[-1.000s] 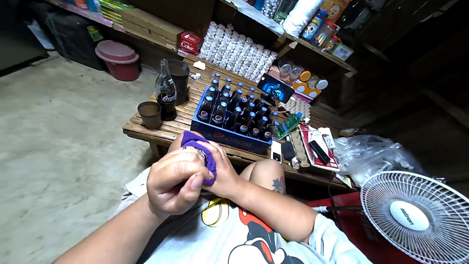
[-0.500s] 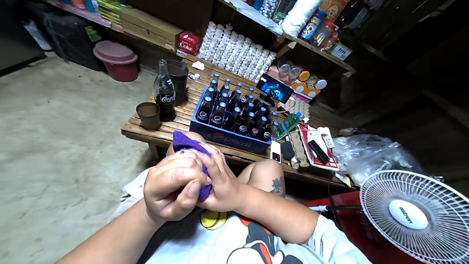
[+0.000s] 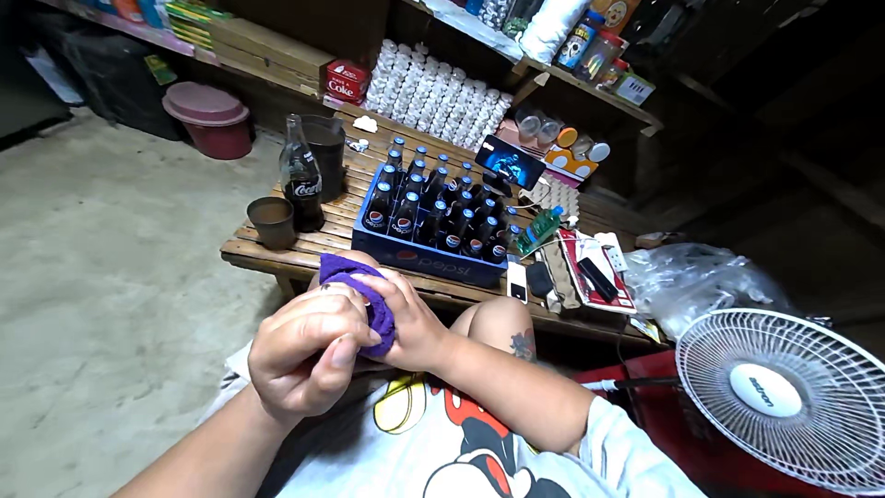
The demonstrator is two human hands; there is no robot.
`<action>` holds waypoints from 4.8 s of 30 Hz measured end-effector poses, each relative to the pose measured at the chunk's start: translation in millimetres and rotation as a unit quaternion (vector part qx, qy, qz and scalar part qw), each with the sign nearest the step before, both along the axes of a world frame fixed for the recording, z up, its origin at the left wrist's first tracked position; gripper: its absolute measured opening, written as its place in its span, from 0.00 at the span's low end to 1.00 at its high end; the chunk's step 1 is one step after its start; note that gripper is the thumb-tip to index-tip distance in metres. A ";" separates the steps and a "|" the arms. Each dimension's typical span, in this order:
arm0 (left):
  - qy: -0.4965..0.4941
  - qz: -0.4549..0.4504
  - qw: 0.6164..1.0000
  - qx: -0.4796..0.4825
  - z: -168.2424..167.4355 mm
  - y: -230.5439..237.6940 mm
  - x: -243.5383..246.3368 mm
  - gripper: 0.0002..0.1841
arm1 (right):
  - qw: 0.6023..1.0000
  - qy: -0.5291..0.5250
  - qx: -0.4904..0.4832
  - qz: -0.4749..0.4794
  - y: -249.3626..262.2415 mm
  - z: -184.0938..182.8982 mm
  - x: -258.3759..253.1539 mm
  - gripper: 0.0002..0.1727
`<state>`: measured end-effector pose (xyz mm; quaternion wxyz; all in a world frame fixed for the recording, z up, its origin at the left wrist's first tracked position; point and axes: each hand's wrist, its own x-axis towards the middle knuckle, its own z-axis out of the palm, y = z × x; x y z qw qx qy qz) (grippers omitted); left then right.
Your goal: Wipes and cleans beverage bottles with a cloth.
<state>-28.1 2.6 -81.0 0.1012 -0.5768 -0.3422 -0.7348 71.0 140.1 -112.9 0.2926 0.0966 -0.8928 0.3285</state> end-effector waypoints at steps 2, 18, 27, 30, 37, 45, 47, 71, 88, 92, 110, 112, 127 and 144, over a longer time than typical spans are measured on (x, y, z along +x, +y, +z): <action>-0.006 0.000 1.000 -0.001 0.4 -0.4 -1.9 0.16 | 1.000 -0.025 -0.009 -0.007 3.5 -3.3 -1.2 0.44; 0.002 -0.005 1.000 -0.009 3.8 1.4 0.3 0.15 | 0.984 -0.148 -0.070 -0.075 8.3 -14.8 -3.0 0.44; 0.004 -0.001 1.000 -0.011 2.5 -0.1 0.2 0.16 | 0.998 -0.002 -0.052 -0.017 -8.9 1.6 4.5 0.42; 0.022 0.003 1.000 -0.013 1.7 -0.6 3.2 0.15 | 0.999 0.032 -0.041 -0.001 -12.9 7.9 6.8 0.39; 0.022 0.006 1.000 -0.012 0.2 -0.7 3.5 0.15 | 1.000 0.028 -0.006 0.000 -7.0 8.3 2.6 0.38; 0.011 -0.001 1.000 -0.012 -0.3 -2.5 1.7 0.15 | 1.000 -0.008 -0.019 -0.003 2.4 -1.2 -2.2 0.41; 0.010 0.000 1.000 -0.012 -0.1 -2.7 0.7 0.15 | 1.000 -0.017 -0.022 -0.003 3.0 -1.8 -2.9 0.42; 0.047 -0.008 0.997 -0.053 7.3 -4.4 10.1 0.17 | 0.999 0.022 -0.017 -0.015 -19.9 18.8 14.3 0.42; 0.040 -0.024 0.998 -0.037 7.8 -4.3 1.0 0.13 | 0.995 -0.090 -0.029 -0.021 8.3 -5.7 -1.8 0.45; 0.047 0.014 0.999 -0.025 7.0 1.2 -11.1 0.11 | 0.987 -0.151 -0.036 -0.047 14.0 -7.6 -4.3 0.45; 0.085 -0.166 0.976 -0.114 20.6 -11.8 -12.1 0.28 | 0.969 -0.216 -0.095 -0.076 14.7 -7.2 -2.5 0.50; 0.126 -0.178 0.966 -0.140 26.1 -11.4 -14.1 0.28 | 0.979 -0.180 -0.079 -0.055 12.3 -9.2 0.2 0.48; 0.100 -0.134 0.978 -0.122 6.4 -6.0 -20.3 0.23 | 0.999 0.031 -0.016 -0.009 -9.1 7.1 9.2 0.42; -0.007 -0.108 0.993 -0.041 1.0 -2.2 7.3 0.17 | 0.974 -0.204 -0.068 -0.065 14.6 -11.5 -3.5 0.47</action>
